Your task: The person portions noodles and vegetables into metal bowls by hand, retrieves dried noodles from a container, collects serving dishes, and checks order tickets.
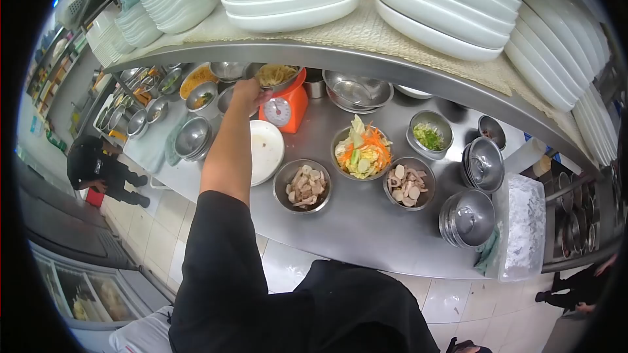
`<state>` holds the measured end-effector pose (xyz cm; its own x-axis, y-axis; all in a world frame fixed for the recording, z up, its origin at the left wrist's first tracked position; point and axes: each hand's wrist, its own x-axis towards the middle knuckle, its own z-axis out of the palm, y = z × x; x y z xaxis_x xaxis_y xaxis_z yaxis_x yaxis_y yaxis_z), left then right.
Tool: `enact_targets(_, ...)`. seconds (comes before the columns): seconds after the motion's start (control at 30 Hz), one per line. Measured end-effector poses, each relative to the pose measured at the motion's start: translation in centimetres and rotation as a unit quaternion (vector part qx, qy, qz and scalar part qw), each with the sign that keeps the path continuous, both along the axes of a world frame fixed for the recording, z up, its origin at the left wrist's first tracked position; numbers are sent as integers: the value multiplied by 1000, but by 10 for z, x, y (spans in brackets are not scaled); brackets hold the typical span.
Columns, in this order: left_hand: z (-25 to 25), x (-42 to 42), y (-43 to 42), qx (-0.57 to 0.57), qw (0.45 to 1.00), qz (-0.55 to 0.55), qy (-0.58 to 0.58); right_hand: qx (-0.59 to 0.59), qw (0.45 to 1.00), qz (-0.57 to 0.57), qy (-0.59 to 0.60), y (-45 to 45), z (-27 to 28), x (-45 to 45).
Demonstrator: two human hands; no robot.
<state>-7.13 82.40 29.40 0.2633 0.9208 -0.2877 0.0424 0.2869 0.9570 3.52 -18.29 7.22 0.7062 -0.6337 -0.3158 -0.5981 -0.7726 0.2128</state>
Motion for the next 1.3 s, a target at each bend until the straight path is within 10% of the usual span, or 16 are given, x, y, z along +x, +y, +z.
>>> enact_targets(0.27,-10,-9,1,-17,1000,9,-10,177,954,-142,-197,17,-2,12)
enact_targets(0.53,-16,-17,4,-23,999,29,13,427,732,-279,-453,-6,-11,80)
enact_targets(0.8,-57,-33,51,63,988,-101,-103,564,659,-266,-421,-37,-88,140)
enact_targets(1.0,26,-38,-169,71,989,-98,-84,592,695,-218,-344,91,-32,142)
enact_targets(1.1,18,-60,-256,31,988,-139,-53,721,610,-162,-286,91,-60,161)
enact_targets(1.23,-16,-70,-353,-81,983,-156,-48,574,809,-19,-125,104,-66,167)
enact_targets(1.27,-20,-65,-371,-99,983,-150,-45,278,917,252,137,109,-63,181)
enact_targets(1.3,-26,-61,-387,-118,982,-143,-42,324,887,248,215,114,-53,175)
